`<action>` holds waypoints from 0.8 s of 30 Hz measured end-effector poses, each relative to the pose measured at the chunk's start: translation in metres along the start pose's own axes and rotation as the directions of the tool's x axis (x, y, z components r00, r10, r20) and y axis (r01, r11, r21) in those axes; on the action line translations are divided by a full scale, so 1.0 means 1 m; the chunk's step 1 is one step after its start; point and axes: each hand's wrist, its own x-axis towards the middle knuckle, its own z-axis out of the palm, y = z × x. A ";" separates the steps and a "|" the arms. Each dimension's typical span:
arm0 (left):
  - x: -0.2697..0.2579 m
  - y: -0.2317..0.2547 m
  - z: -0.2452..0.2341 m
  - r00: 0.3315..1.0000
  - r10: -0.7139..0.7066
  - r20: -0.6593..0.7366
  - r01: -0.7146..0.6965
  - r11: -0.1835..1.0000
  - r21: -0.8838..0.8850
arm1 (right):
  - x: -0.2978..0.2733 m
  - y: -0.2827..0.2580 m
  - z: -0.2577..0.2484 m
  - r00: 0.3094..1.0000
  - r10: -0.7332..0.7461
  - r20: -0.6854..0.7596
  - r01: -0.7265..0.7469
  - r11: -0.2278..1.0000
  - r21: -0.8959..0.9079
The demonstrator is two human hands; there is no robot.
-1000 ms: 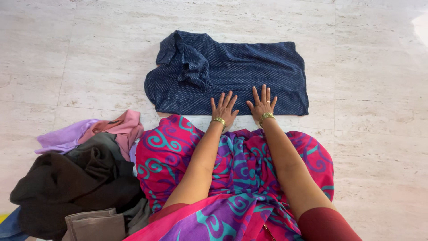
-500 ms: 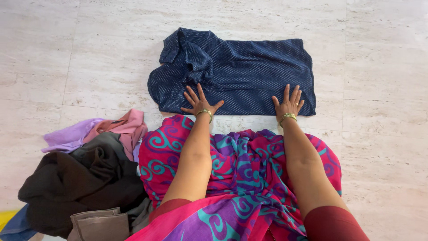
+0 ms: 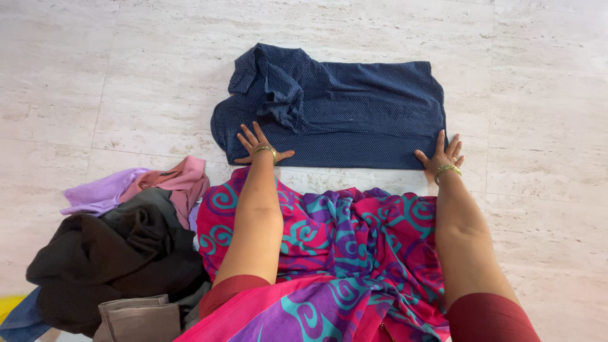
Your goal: The person folds a dark blue patterned shirt on the floor, smoothing and aligning it into a compact rectangle. They then pick up a dark brown garment from a nearby pile and begin to unfold it.
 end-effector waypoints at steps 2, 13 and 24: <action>0.005 -0.010 0.003 1.000 0.006 0.024 -0.007 0.999 0.036 | -0.002 0.004 -0.005 0.994 0.063 0.086 -0.056 0.994 -0.091; 0.065 -0.103 -0.054 0.971 0.235 0.033 -0.217 0.937 -0.275 | -0.027 0.014 -0.049 0.998 0.041 0.055 -0.039 0.999 -0.034; 0.057 -0.078 -0.023 0.957 -0.276 0.092 0.291 0.914 -0.281 | -0.036 0.002 -0.048 0.968 0.197 0.156 -0.218 0.967 0.128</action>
